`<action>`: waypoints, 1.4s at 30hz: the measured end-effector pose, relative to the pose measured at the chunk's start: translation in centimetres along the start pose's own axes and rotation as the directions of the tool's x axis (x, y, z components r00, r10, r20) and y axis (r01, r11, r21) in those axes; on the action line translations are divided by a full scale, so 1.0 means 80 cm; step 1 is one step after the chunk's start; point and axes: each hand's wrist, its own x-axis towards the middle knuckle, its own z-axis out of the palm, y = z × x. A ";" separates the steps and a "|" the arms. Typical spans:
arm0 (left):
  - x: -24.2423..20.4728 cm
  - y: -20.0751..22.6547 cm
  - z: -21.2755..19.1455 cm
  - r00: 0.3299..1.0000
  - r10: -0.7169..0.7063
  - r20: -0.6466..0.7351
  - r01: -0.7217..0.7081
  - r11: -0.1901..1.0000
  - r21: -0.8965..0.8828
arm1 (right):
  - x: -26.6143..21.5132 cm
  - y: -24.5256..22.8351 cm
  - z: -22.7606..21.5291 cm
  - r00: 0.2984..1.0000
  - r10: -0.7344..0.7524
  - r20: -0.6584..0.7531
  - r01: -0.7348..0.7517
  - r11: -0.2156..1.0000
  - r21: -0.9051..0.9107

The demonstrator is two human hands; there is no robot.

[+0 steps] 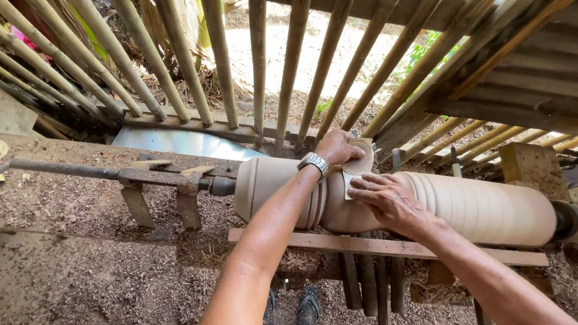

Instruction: Sanding a wooden furniture leg while it rotates on a lathe machine.

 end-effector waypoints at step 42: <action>-0.052 0.043 -0.031 0.982 0.140 0.129 -0.037 0.806 -0.591 | -0.016 -0.034 -0.012 0.894 -0.037 -0.447 0.103 0.987 0.125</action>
